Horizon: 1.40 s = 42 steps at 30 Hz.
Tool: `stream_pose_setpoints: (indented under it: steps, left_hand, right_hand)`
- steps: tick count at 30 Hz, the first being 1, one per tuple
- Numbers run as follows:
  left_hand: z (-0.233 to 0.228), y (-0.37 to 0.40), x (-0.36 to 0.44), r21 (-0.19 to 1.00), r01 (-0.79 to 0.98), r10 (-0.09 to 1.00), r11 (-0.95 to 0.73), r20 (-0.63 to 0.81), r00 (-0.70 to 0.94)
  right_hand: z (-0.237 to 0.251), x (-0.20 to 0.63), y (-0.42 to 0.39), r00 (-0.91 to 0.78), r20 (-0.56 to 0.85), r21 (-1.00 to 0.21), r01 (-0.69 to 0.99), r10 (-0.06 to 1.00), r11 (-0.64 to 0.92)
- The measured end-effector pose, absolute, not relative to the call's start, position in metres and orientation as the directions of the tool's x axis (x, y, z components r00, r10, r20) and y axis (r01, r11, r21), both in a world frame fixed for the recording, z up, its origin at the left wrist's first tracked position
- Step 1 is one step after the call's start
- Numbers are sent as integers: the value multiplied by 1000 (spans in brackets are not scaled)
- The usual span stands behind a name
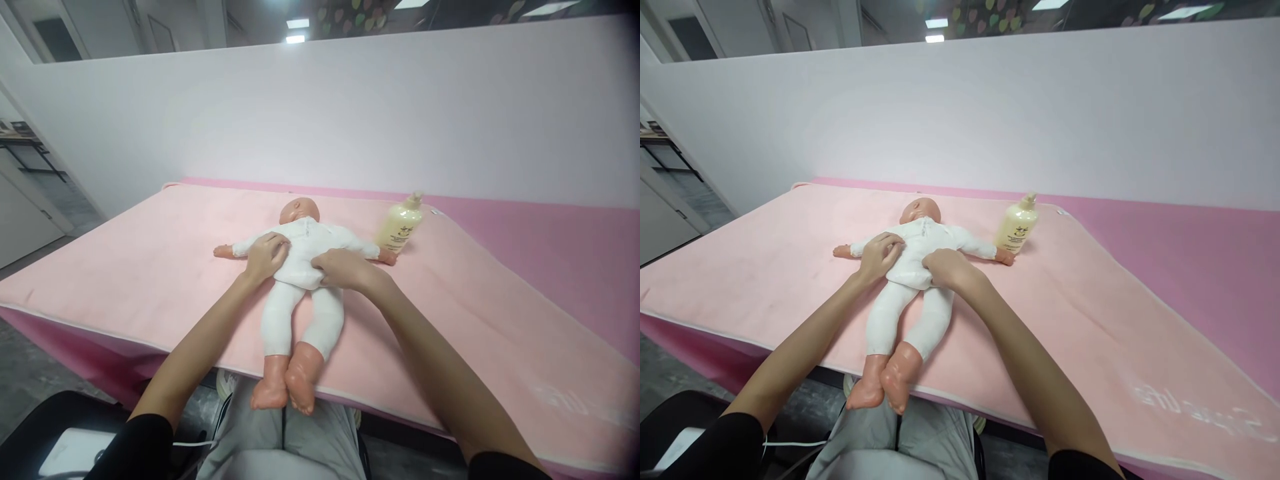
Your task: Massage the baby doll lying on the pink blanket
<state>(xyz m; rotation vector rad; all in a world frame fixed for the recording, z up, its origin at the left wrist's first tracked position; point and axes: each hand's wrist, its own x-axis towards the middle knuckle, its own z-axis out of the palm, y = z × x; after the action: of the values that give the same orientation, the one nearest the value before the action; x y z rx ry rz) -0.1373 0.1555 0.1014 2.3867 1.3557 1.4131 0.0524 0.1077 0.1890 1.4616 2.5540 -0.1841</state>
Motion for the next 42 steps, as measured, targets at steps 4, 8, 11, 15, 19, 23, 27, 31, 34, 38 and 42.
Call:
stream_pose_setpoints:
  steps: [4, 8, 11, 15, 19, 23, 27, 31, 34, 38, 42]
  left_hand:
    - [114, 149, -135, 522, 574, 756, -630, 582, 300]
    - [118, 149, -140, 611, 486, 775, -625, 408, 483]
    - [118, 151, -142, 662, 492, 806, -565, 314, 503]
    - [116, 150, -138, 586, 585, 826, -561, 342, 449]
    - [116, 150, -133, 500, 614, 792, -611, 393, 468]
    - [118, 149, -135, 446, 633, 774, -633, 395, 495]
    - [119, 148, -133, 446, 644, 782, -622, 404, 475]
    - [112, 154, -131, 433, 675, 756, -597, 586, 293]
    - [101, 164, -132, 431, 678, 735, -596, 633, 243]
    - [90, 178, -134, 532, 634, 818, -561, 472, 328]
    - [90, 188, -129, 521, 701, 855, -487, 450, 260]
  right_hand:
    - [183, 57, 119, -552, -261, -21, 824, 792, 567]
    - [183, 61, 128, -528, -285, -41, 841, 800, 540]
    - [191, 71, 132, -527, -328, -203, 850, 784, 487]
    - [200, 90, 141, -570, -211, -449, 778, 794, 440]
    - [187, 90, 151, -482, 68, -412, 784, 873, 465]
    - [164, 71, 152, -498, 46, -196, 846, 866, 496]
    - [151, 56, 151, -484, 127, -42, 870, 866, 492]
    - [147, 54, 154, -483, 179, -35, 867, 857, 496]
    - [147, 55, 156, -480, 172, -62, 866, 860, 496]
    - [144, 52, 157, -488, 169, -50, 864, 857, 502]
    - [142, 51, 159, -505, 155, -9, 859, 849, 512]
